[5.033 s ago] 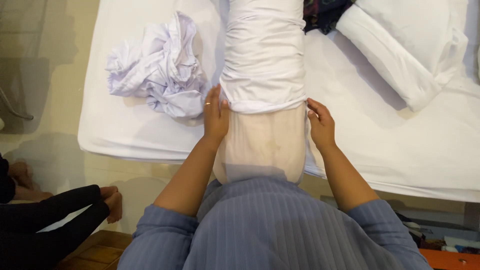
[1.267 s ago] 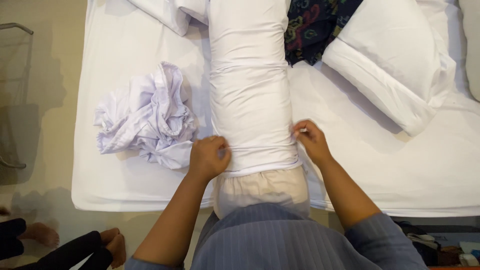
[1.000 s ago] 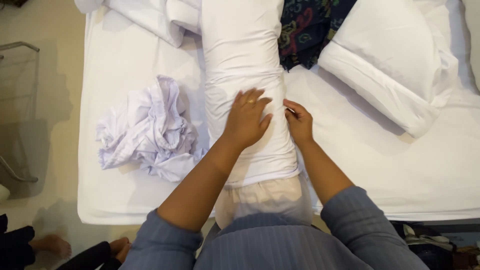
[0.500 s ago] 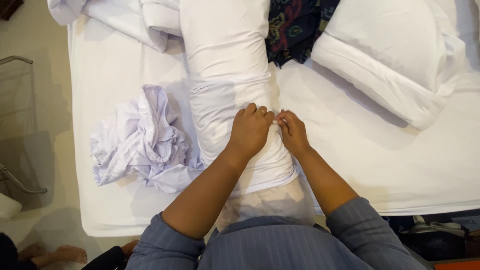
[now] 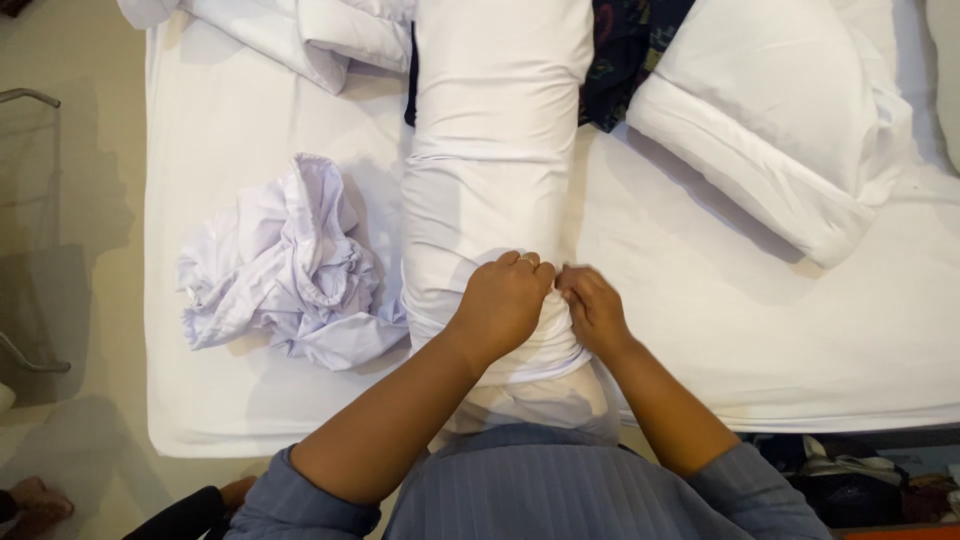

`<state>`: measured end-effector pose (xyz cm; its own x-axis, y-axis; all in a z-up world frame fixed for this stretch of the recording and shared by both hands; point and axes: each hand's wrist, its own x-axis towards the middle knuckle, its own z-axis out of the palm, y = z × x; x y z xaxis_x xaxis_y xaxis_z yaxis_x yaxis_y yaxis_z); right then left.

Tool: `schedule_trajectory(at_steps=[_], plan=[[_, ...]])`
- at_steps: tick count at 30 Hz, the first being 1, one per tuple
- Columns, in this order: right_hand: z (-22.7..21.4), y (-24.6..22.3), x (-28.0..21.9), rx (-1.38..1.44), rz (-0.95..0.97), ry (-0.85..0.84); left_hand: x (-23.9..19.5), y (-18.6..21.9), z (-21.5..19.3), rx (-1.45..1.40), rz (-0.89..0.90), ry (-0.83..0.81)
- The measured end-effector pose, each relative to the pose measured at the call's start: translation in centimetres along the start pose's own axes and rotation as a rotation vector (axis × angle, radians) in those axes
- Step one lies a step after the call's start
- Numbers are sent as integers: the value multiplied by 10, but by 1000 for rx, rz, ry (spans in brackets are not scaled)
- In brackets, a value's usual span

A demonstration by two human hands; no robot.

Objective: The person wraps a long bolster pillow with a white cloth on a bed.

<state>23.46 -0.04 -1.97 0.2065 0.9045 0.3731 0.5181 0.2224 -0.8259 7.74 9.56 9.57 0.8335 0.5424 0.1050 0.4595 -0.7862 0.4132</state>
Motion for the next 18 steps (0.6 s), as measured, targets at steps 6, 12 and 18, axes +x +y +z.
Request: schedule_trajectory(at_steps=[6,12,18], plan=[[-15,3,1,2,70,-136,-19,18,31,91,56,20],[-18,-8,-27,-49,53,-130,-27,27,3,-116,-91,-52],[-33,-10,-19,-174,245,-151,-42,17,22,-97,47,20]])
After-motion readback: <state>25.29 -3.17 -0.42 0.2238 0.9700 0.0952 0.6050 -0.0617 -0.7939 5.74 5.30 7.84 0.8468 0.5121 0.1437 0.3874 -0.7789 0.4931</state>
